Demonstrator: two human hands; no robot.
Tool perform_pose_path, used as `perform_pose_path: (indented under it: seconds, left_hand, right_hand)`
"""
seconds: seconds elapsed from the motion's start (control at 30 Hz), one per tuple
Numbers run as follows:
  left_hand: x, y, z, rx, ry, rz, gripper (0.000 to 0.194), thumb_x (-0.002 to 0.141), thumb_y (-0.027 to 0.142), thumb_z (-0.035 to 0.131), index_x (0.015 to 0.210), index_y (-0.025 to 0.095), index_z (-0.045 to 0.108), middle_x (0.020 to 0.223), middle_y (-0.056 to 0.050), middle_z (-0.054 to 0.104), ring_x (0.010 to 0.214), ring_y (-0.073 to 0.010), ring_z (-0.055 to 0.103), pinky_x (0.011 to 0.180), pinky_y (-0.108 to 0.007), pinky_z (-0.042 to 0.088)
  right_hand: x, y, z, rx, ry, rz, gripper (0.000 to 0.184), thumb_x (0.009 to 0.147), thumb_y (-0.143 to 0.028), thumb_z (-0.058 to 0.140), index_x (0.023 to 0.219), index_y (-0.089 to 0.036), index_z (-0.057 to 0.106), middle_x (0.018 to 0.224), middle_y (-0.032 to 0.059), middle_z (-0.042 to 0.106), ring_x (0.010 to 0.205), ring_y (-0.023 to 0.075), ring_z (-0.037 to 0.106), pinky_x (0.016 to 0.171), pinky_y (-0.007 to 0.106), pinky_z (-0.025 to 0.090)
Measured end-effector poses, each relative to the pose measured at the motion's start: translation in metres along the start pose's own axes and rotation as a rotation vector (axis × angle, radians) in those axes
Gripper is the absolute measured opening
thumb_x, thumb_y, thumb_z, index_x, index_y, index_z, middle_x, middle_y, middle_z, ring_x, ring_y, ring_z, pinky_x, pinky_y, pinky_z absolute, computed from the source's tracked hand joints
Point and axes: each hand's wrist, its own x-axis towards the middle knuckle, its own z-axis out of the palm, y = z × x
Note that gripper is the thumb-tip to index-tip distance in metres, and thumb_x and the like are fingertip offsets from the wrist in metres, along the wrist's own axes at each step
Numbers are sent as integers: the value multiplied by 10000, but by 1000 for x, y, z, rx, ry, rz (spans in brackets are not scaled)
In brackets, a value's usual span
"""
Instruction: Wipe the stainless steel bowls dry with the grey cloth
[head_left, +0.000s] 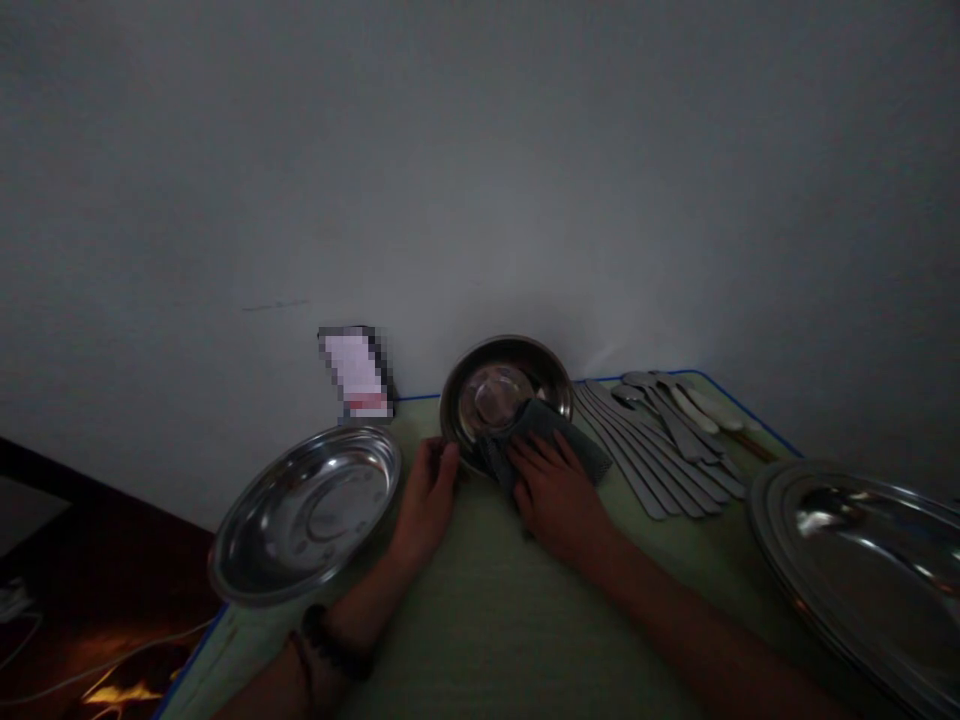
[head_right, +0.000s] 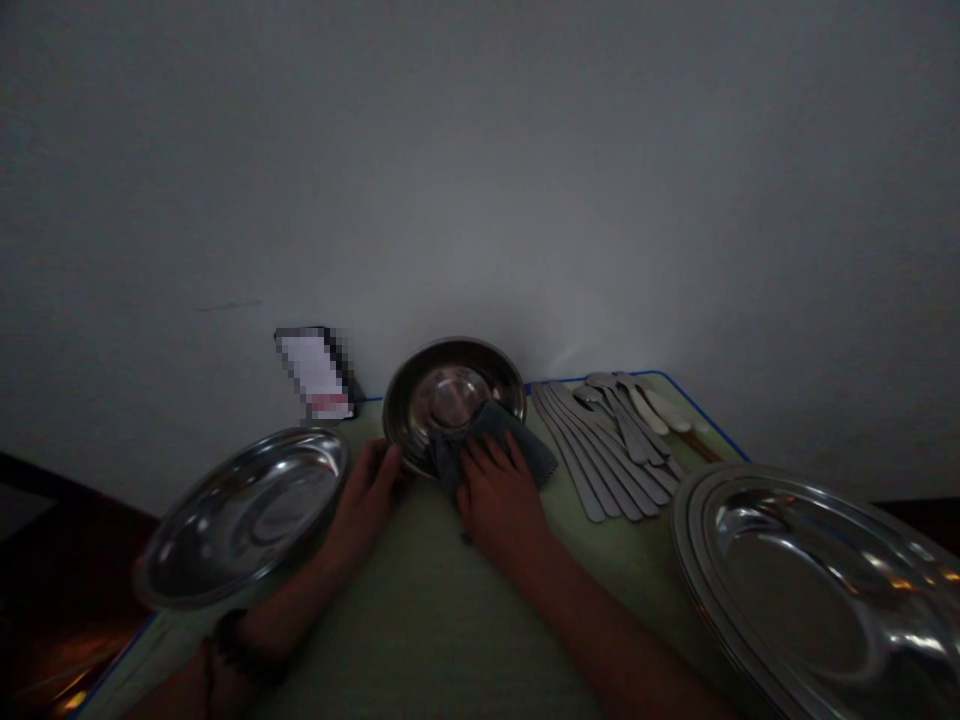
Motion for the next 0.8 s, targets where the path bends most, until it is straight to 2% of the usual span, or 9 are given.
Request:
perform_pose_path:
  seconds: [0.07,0.17,0.23,0.37,0.43,0.53,0.6,0.73,0.8]
  left_hand:
    - [0,0,-1,23,-16,22,221,857,411,460,865,197,517,729,5,571,683,-169,556,651,-299,472]
    - [-3,0,2,91,-200,104,178,830,341,508,901,186,559,859,-43,648,811,-197,600,765,-325,472]
    - [-5,1,4,114,-250,119,178,833,329,503,913,183,565,895,-56,658,842,-203,604,789,-331,465]
    - [-5,1,3,100,-68,43,249,894,420,394,860,200,506,658,22,530,606,-161,523,588,-286,443]
    - [-5,0,2,104,-56,54,239,893,413,401,844,205,508,634,32,510,583,-156,504,567,-279,430]
    - [-7,1,3,141,-235,138,180,858,351,475,856,202,574,760,-23,630,729,-191,579,693,-312,460]
    - [-8,1,4,131,-294,137,186,852,360,486,860,203,585,769,-34,644,756,-203,592,709,-321,463]
    - [-7,0,4,33,-85,3,248,884,443,420,867,210,502,581,53,486,542,-147,501,521,-260,415]
    - [-7,0,3,51,-47,18,217,877,412,445,869,205,512,595,51,504,556,-142,516,535,-254,424]
  right_hand:
    - [0,0,-1,-8,3,8,448,905,-244,394,1317,-126,522,1386,61,519,1336,227,380,1173,443,122]
    - [-1,0,-3,-29,7,33,442,903,-231,393,1308,-117,531,1386,72,518,1341,232,373,1170,455,133]
    - [-1,0,-4,-37,3,43,442,905,-227,388,1309,-115,529,1392,73,511,1343,235,370,1168,462,140]
    - [-1,0,-3,-30,3,44,452,901,-229,393,1322,-119,516,1390,66,513,1338,242,378,1167,470,147]
    - [-1,1,-2,-19,3,30,456,895,-221,395,1318,-108,518,1388,72,515,1337,246,380,1167,470,150]
    - [-1,3,-2,7,-3,-8,454,893,-201,379,1312,-104,524,1386,68,518,1341,237,376,1167,458,170]
    - [-1,4,-2,23,-5,-32,459,893,-193,369,1320,-112,515,1390,58,514,1340,229,380,1164,453,185]
    - [-1,2,-2,25,-23,-29,468,892,-191,372,1338,-120,497,1397,59,507,1329,235,395,1162,460,188]
    - [-1,2,-3,14,-27,-18,467,890,-194,383,1334,-114,503,1399,66,504,1334,241,386,1166,457,173]
